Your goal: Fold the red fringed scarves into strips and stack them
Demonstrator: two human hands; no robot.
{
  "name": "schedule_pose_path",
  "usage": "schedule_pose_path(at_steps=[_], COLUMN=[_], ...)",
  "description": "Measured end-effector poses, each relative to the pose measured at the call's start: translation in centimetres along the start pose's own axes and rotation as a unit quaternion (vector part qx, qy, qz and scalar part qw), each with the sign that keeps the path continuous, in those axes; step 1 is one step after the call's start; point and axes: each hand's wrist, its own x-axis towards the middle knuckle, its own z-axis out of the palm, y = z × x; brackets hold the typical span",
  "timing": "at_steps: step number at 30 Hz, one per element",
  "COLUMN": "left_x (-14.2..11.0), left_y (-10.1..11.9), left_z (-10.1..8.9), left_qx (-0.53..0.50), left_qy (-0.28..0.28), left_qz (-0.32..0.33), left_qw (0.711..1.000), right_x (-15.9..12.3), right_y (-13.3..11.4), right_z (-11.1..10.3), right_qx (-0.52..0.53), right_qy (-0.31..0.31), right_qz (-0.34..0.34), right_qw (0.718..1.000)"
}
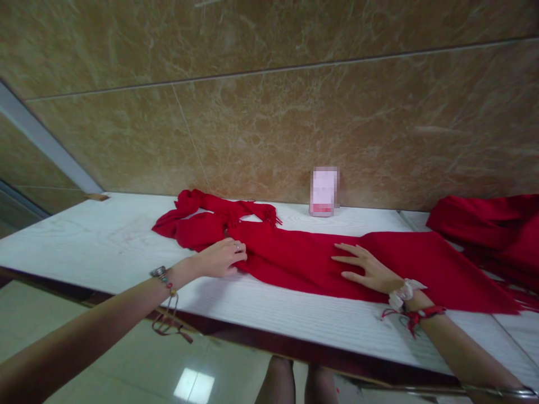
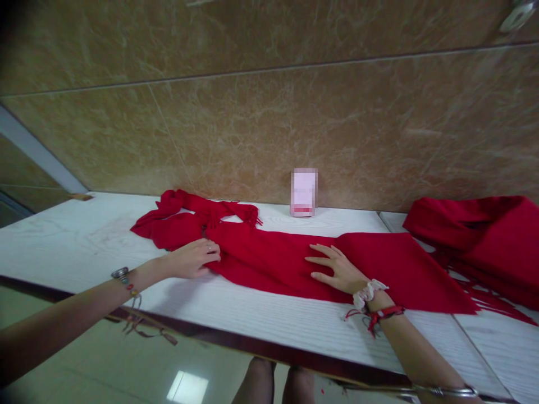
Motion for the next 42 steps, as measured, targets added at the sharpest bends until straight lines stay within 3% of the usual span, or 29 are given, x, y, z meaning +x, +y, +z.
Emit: schedule_pose_path(at_steps=[3, 6, 10, 12, 14, 16, 18, 20, 23, 24, 27, 30, 34, 38, 40, 42], left_x=[0.3, 0.0, -0.1, 0.2, 0.5, 0.2, -0.7, -2.2, -4.5, -5.0, -5.4, -4.3, -2.5, -1.3, -0.7, 0.1], left_y=[0.1, -1.4, -4.0, -4.5, -4.3, -4.2, -4.6, -5.8, -8.2, -8.7, -8.8, -7.0, -4.7, -5.0, -5.7, -6.3], left_z=[0.9, 0.7, -0.6, -0.7, -0.2, 0.7, 1.1, 0.7, -1.1, -1.7, -2.7, -2.2, -1.7, -1.8, -1.8, -1.6], left_qx=[0.021, 0.040, 0.010, -0.030, -0.063, -0.067, -0.045, -0.020, -0.001, -0.005, -0.048, -0.085, -0.116, -0.098, -0.071, -0.062], left_qy=[0.021, 0.078, 0.220, 0.262, 0.229, 0.142, 0.085, 0.099, 0.175, 0.183, 0.140, 0.072, 0.045, 0.058, 0.087, 0.081], left_qz=[-0.070, -0.151, -0.291, -0.337, -0.315, -0.233, -0.184, -0.222, -0.327, -0.334, -0.274, -0.171, -0.089, -0.131, -0.163, -0.157], left_qw=[0.997, 0.985, 0.931, 0.904, 0.919, 0.960, 0.978, 0.970, 0.929, 0.925, 0.950, 0.979, 0.988, 0.985, 0.980, 0.982], right_x=[0.0, 0.0, 0.0, 0.1, 0.1, 0.1, 0.1, 0.1, 0.1, 0.1, 0.1, 0.1, 0.3, 1.4, 2.3, 3.2], right_y=[0.0, 0.0, 0.2, 0.3, 0.3, 0.4, 0.4, 0.4, 0.4, 0.4, 0.4, 0.5, 0.3, -1.7, -3.5, -5.4], right_z=[0.0, 0.0, 0.0, 0.1, 0.1, 0.1, 0.2, 0.2, 0.3, 0.3, 0.4, 0.4, 0.3, 0.4, 0.7, 1.3], right_qx=[-0.001, 0.000, -0.001, 0.002, 0.007, 0.012, 0.012, 0.011, 0.012, 0.012, 0.009, 0.001, -0.013, 0.007, 0.029, 0.045], right_qy=[-0.002, -0.002, 0.004, 0.008, 0.012, 0.014, 0.015, 0.016, 0.020, 0.022, 0.024, 0.024, 0.032, 0.035, 0.012, -0.022], right_qz=[0.004, 0.001, -0.008, -0.006, -0.002, -0.001, 0.000, 0.000, 0.000, 0.000, 0.000, -0.002, -0.015, -0.043, -0.069, -0.091], right_qw=[1.000, 1.000, 1.000, 1.000, 1.000, 1.000, 1.000, 1.000, 1.000, 1.000, 1.000, 1.000, 0.999, 0.998, 0.997, 0.995])
